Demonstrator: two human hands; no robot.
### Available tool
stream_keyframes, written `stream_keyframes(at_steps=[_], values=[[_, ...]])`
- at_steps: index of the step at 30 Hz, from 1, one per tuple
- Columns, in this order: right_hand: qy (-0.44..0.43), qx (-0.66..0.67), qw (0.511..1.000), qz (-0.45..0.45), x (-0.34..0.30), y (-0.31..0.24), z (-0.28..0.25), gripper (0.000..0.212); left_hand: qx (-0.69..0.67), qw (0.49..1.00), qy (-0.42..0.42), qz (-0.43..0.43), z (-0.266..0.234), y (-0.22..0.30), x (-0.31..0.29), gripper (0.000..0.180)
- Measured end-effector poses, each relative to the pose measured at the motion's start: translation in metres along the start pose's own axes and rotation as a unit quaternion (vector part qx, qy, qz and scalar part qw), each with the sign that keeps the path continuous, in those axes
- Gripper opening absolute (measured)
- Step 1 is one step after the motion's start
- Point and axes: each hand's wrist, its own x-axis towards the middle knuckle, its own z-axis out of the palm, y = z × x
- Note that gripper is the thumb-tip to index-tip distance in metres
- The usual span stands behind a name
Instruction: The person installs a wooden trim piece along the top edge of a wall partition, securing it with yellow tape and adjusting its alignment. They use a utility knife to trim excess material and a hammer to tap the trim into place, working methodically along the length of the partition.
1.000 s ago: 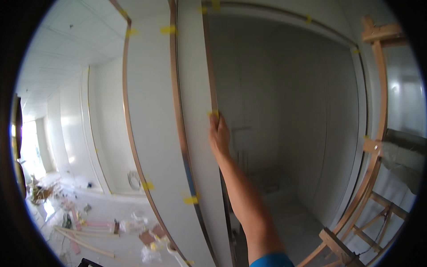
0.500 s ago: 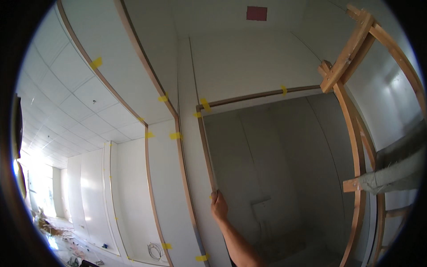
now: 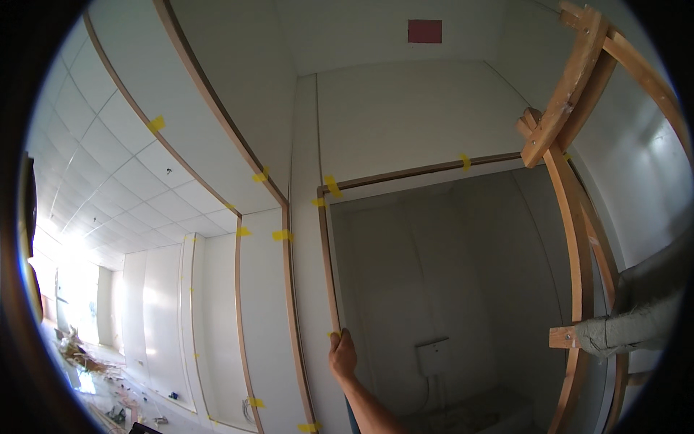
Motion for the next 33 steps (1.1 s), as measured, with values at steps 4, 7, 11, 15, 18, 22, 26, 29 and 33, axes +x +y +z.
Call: stream_keyframes(at_steps=[4, 7, 11, 15, 18, 22, 26, 29, 33], values=[[0.000, 0.002, 1.000, -0.016, -0.001, 0.012, 0.005, 0.038, -0.007, 1.000, 0.000, -0.010, 0.005, 0.002, 0.001, 0.026], [-0.034, 0.028, 0.999, -0.003, -0.006, 0.009, -0.001, 0.038, -0.018, 1.000, 0.003, -0.013, 0.007, 0.000, 0.002, 0.025], [-0.028, 0.063, 0.997, -0.019, -0.010, 0.005, -0.008, 0.037, -0.034, 0.999, 0.010, 0.011, 0.008, 0.001, 0.011, 0.024], [-0.082, 0.044, 0.995, 0.026, -0.044, 0.013, -0.038, 0.037, -0.067, 0.998, -0.004, -0.001, 0.007, -0.004, 0.006, 0.022], [-0.177, 0.012, 0.982, 0.059, -0.134, 0.046, -0.063, 0.040, -0.134, 0.990, -0.006, -0.032, 0.009, 0.000, -0.006, 0.022], [-0.218, 0.064, 0.943, 0.245, -0.258, -0.001, -0.184, 0.046, -0.101, 0.992, -0.063, 0.047, 0.030, 0.064, -0.005, 0.030], [-0.308, 0.179, 0.785, 0.508, -0.367, -0.029, -0.263, 0.049, -0.059, 0.984, -0.165, 0.001, 0.058, 0.067, 0.002, 0.033], [-0.335, 0.187, 0.704, 0.598, -0.367, -0.060, -0.282, 0.049, 0.021, 0.967, -0.253, -0.015, 0.070, 0.076, 0.011, 0.030], [-0.320, 0.206, 0.676, 0.631, -0.379, -0.069, -0.286, 0.038, -0.049, 0.973, -0.223, 0.025, 0.092, 0.046, 0.004, 0.021]])
